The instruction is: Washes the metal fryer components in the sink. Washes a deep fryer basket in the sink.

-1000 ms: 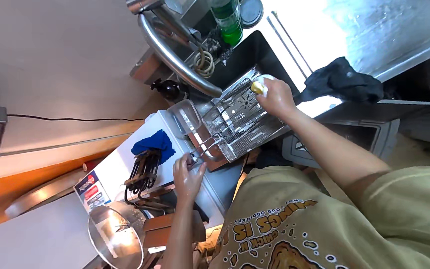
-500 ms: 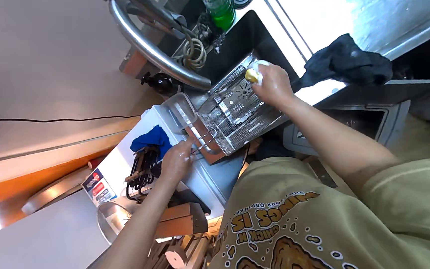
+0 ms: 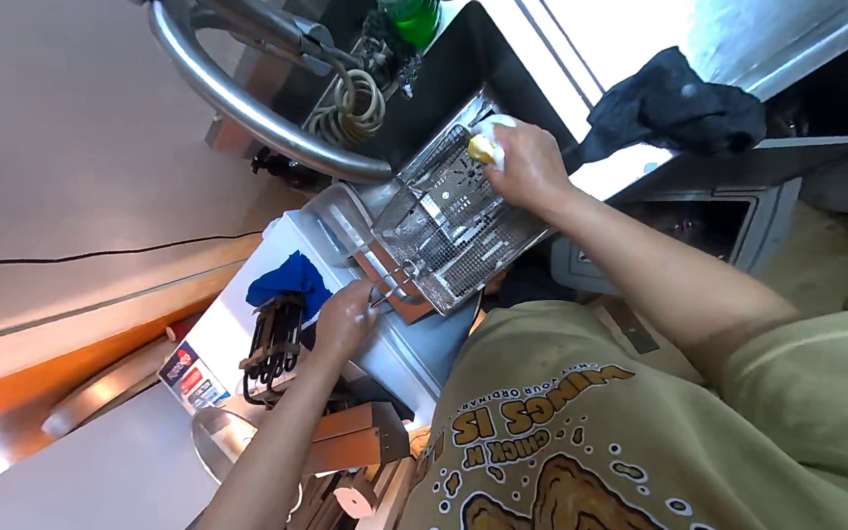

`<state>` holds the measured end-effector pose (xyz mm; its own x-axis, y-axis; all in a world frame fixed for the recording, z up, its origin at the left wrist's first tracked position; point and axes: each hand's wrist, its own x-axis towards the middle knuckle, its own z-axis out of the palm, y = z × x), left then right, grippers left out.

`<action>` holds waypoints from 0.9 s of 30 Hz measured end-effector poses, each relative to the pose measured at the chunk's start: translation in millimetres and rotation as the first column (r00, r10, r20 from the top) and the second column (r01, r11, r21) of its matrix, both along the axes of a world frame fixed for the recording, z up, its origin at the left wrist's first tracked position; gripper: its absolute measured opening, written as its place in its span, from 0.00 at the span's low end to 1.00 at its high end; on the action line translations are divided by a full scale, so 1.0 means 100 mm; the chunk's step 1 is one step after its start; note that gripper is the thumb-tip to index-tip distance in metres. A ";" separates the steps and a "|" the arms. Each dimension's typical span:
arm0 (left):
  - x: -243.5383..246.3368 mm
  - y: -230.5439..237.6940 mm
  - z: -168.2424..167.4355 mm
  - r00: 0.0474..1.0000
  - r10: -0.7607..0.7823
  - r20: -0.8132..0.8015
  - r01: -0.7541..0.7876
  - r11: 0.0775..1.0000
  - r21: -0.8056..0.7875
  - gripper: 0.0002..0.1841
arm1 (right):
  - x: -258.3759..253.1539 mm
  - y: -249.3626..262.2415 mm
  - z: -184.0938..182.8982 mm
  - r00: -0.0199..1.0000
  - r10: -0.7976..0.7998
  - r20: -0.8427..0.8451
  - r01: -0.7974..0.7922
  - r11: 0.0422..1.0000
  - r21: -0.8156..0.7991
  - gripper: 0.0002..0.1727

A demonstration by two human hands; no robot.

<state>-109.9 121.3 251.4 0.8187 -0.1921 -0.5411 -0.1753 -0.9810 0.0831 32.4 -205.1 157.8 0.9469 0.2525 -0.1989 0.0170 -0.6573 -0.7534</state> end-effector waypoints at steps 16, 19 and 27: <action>-0.04 0.14 0.06 0.978 -0.085 0.188 0.125 0.970 -0.208 0.05 | 0.05 -0.09 0.01 0.997 0.060 0.047 -0.063 0.996 0.067 0.22; -0.03 -0.05 0.12 0.992 0.114 0.045 -0.105 0.978 -0.179 0.06 | 0.13 -0.12 0.04 0.996 0.041 0.080 -0.045 0.997 0.060 0.22; -0.15 -0.24 0.01 0.955 0.115 0.275 -0.100 0.993 -0.067 0.05 | 0.21 -0.16 0.09 0.989 0.012 0.146 -0.020 0.998 0.052 0.24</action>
